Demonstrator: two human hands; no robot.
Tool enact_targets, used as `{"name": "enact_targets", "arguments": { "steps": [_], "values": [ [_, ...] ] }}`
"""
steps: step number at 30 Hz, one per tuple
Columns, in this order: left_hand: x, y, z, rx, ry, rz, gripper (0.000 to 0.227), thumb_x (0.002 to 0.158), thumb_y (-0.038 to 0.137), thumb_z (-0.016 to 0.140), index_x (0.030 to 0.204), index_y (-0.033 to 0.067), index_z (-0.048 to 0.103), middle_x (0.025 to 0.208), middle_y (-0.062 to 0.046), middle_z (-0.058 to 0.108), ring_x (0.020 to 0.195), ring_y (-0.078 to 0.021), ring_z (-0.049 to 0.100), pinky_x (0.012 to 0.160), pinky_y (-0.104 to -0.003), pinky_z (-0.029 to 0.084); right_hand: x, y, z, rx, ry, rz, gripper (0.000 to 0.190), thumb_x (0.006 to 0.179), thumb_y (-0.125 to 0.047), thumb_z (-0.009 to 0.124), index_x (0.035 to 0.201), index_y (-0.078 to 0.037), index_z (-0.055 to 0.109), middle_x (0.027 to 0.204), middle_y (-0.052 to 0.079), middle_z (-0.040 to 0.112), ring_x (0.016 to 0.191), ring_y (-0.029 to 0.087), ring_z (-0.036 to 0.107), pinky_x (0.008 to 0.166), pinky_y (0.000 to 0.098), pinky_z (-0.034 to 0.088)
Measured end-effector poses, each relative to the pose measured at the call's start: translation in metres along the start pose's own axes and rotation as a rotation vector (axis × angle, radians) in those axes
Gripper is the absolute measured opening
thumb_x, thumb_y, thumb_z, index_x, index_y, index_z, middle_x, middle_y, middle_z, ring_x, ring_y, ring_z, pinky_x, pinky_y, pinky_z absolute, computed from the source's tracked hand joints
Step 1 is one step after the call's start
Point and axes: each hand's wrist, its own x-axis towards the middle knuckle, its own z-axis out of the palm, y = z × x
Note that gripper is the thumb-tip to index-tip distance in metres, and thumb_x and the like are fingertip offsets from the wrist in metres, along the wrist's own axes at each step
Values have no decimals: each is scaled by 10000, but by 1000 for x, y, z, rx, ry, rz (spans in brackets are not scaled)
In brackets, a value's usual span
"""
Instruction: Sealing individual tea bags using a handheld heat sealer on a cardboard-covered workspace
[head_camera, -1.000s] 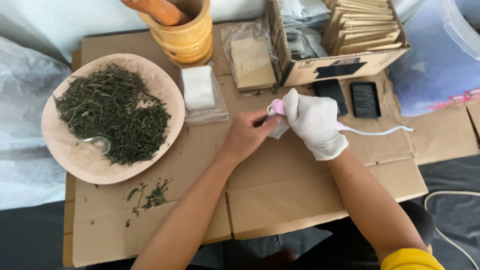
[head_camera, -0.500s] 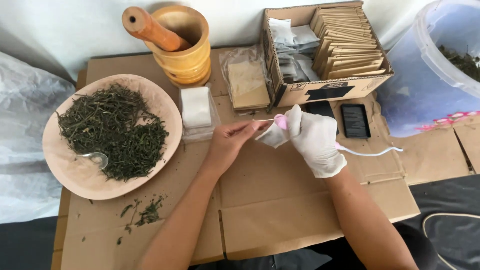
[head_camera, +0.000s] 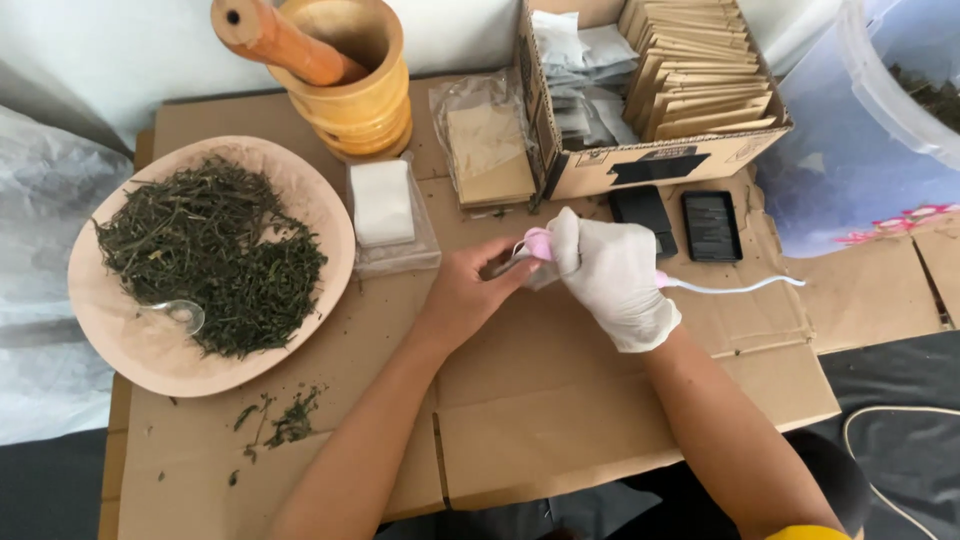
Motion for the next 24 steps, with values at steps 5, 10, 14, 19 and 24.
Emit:
{"name": "enact_targets", "arguments": {
  "steps": [5,10,14,19,24],
  "values": [
    [1,-24,-2,68,55,43,115,1027,269,843,1026,172,905,898,-68,869,898,-97,752,907,-359,632,-2,-4,4,-73,3,-39,563,1169,-311,580,618,-194,600,502,44,591,551,322,696,548,425,565],
    [8,-37,6,120,112,159,123,991,212,860,879,167,881,758,-97,817,794,-156,799,795,-339,627,4,-7,4,-77,-13,-24,530,1172,-280,572,665,-142,640,512,100,604,553,367,699,565,452,565],
    [5,-43,10,51,126,158,121,991,216,863,883,168,889,729,-83,794,755,-147,763,781,-334,622,2,-2,8,-101,-11,6,542,1180,-335,582,661,-199,654,496,56,586,571,337,712,580,424,570],
    [4,-56,13,-22,117,133,74,1003,186,864,986,129,908,807,-139,834,838,-209,818,788,-340,626,-9,19,30,-114,46,34,496,1198,-332,598,731,-232,730,523,76,595,584,370,702,587,443,572],
    [2,-44,2,-57,145,69,132,1019,242,860,1087,141,911,905,-113,875,919,-108,773,826,-337,627,3,1,0,237,-182,229,384,1215,-391,555,1033,-194,830,803,144,785,898,440,777,811,511,625]
  ]
}}
